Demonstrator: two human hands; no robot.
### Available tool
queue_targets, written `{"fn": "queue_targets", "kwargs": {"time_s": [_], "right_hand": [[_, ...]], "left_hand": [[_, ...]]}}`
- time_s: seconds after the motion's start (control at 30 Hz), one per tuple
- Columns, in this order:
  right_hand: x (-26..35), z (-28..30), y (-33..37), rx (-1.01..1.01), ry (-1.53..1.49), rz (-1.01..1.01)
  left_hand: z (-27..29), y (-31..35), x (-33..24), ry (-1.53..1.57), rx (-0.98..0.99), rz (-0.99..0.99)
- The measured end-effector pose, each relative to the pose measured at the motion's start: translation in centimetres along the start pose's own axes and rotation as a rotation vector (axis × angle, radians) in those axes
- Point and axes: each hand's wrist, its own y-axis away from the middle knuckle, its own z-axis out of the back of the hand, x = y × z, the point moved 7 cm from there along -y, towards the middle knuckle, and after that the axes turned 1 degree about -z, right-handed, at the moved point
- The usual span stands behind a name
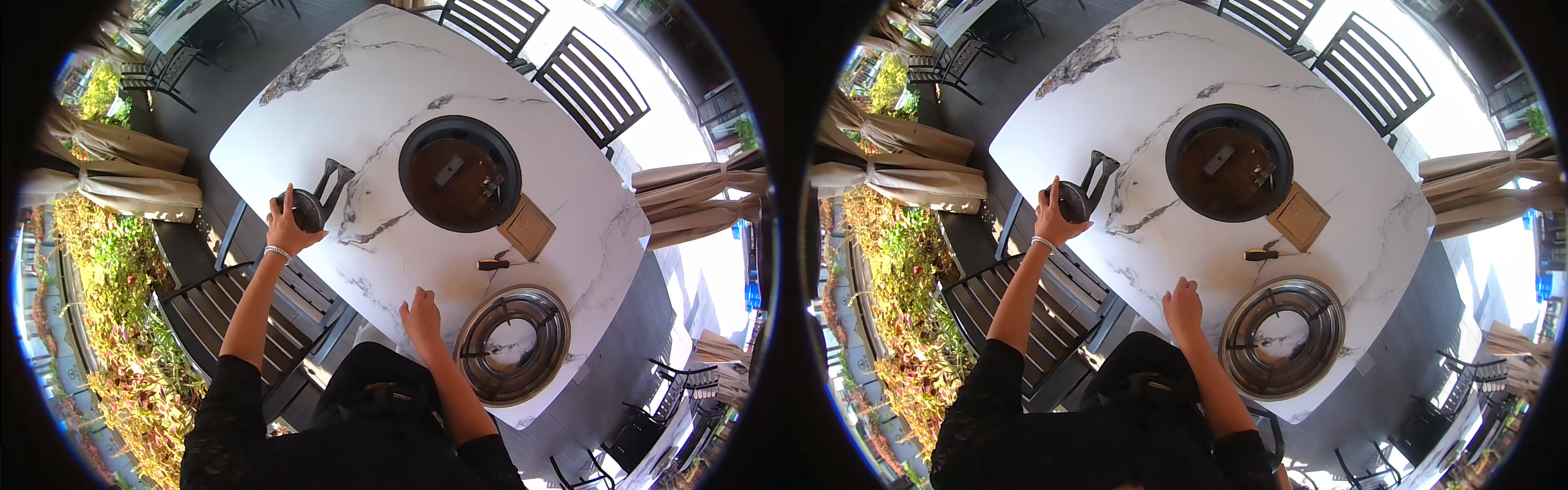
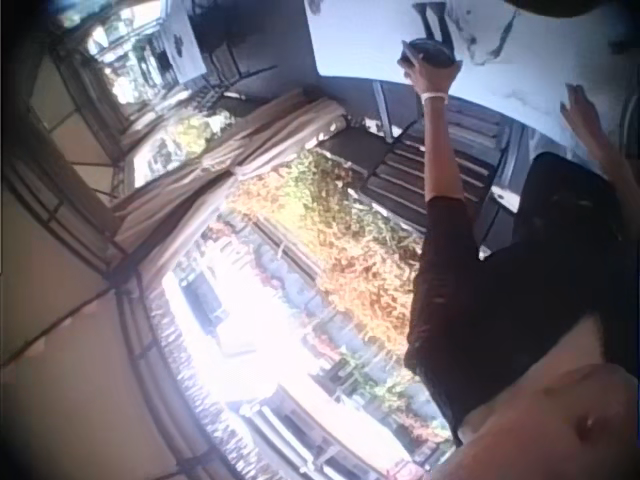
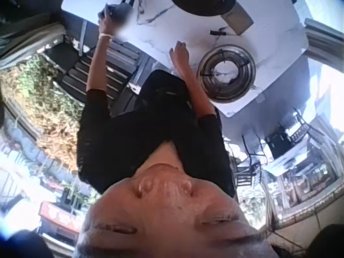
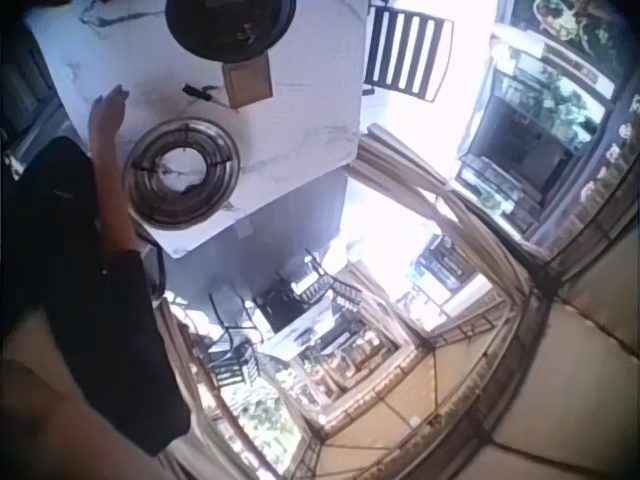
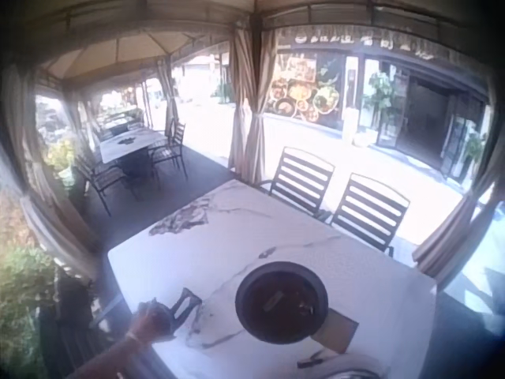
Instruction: The person assembles a small tabletop fan on a marble-topped outdoor table. They thread a wire through the fan base, insert the fan motor housing, and secure it with a screwdriver. The person then places a metal bowl on the table and adjusts a small box.
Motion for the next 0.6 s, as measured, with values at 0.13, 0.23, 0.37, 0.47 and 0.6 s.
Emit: {"fn": "queue_targets", "kwargs": {"time_s": [0.13,0.23,0.37,0.47,0.6], "right_hand": [[1.1,-2.0,-3.4,0.003,0.236,0.006],[0.0,-3.6,-5.2,0.011,0.301,-0.139],[-0.9,-4.2,-5.5,0.025,0.26,-0.135],[-1.2,-2.1,-4.9,-0.02,0.085,-0.078],[-1.7,2.4,-2.8,-0.039,-0.314,-0.024]], "left_hand": [[-0.6,-4.8,1.1,-0.017,-0.024,0.015],[-0.9,-7.4,1.6,-0.044,-0.027,-0.017],[-1.4,-9.3,2.0,-0.06,0.022,-0.015],[-1.4,-9.8,1.4,-0.033,0.039,-0.047],[-1.7,-9.6,0.2,-0.021,0.099,-0.096]]}}
